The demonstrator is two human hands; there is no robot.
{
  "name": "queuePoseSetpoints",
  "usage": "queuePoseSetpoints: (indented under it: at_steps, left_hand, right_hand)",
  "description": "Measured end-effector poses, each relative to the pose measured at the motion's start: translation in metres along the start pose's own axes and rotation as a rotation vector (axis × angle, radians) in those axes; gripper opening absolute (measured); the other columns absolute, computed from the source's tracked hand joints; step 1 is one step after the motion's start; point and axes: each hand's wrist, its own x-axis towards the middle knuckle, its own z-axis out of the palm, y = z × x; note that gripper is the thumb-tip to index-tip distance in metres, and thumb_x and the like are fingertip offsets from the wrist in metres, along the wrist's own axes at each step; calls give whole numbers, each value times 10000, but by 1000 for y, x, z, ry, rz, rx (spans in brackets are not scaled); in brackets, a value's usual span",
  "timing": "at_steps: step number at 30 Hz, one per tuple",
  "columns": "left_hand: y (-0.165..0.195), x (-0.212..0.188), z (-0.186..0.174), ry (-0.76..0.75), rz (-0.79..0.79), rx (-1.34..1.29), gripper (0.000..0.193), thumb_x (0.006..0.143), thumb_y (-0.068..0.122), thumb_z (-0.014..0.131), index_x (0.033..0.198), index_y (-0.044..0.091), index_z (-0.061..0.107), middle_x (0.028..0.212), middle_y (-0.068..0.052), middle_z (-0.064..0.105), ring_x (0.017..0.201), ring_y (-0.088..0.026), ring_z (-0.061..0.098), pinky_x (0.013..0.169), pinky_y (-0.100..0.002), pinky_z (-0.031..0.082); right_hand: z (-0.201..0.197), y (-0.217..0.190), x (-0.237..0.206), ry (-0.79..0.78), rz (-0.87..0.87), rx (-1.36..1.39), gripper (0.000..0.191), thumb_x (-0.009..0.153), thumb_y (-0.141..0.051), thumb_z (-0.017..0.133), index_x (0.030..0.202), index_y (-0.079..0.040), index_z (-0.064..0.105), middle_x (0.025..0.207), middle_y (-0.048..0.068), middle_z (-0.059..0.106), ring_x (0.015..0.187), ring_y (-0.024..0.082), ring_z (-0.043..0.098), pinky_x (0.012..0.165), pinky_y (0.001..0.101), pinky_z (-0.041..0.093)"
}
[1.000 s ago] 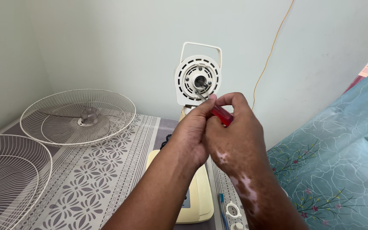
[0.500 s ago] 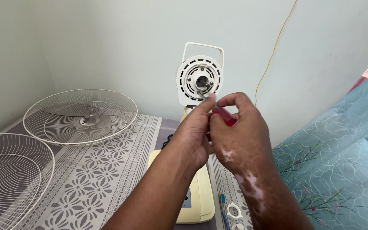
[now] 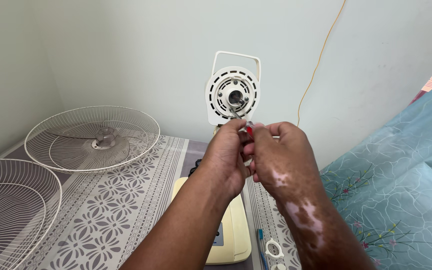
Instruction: The person services a desk fan on a table. They unscrew the rear housing screws with a red screwdriver, remove the rear cover and motor housing, scrub the plastic covers with a toothbrush, and then reattach the front grille to the fan head.
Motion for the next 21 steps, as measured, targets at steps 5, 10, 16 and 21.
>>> queuePoseSetpoints:
  at_steps: [5, 10, 16, 21]
  left_hand:
    - [9, -19, 10, 125, -45, 115, 355, 932, 512, 585, 950, 161, 637, 862, -22, 656, 866, -157, 582, 806, -387, 460]
    - [5, -8, 4, 134, 15, 1, 202, 908, 375, 616, 932, 175, 633, 852, 17, 625, 857, -142, 565, 818, -388, 469]
    - [-5, 10, -12, 72, 9, -63, 307, 967, 387, 581, 881, 93, 603, 777, -45, 512, 708, -208, 368, 745, -454, 462]
    - [1, -6, 0, 197, -49, 34, 272, 889, 461, 590, 910, 189, 595, 832, -2, 570, 846, -165, 524, 797, -413, 474]
  right_hand:
    - [-5, 4, -2, -11, -172, -129, 325, 858, -166, 678, 1165, -62, 695, 844, 106, 747, 732, 175, 747, 642, 319, 571]
    - [-6, 1, -1, 21, -75, -193, 378, 918, -320, 700, 1186, -63, 633, 850, 106, 722, 709, 172, 693, 588, 320, 537]
    - [-6, 4, 2, -15, 12, -207, 533, 1007, -431, 605, 899, 69, 755, 613, 116, 646, 486, 198, 544, 458, 343, 463]
    - [-4, 5, -2, 102, -139, -190, 383, 831, -351, 792, 855, 27, 738, 621, 74, 734, 514, 151, 674, 465, 313, 519]
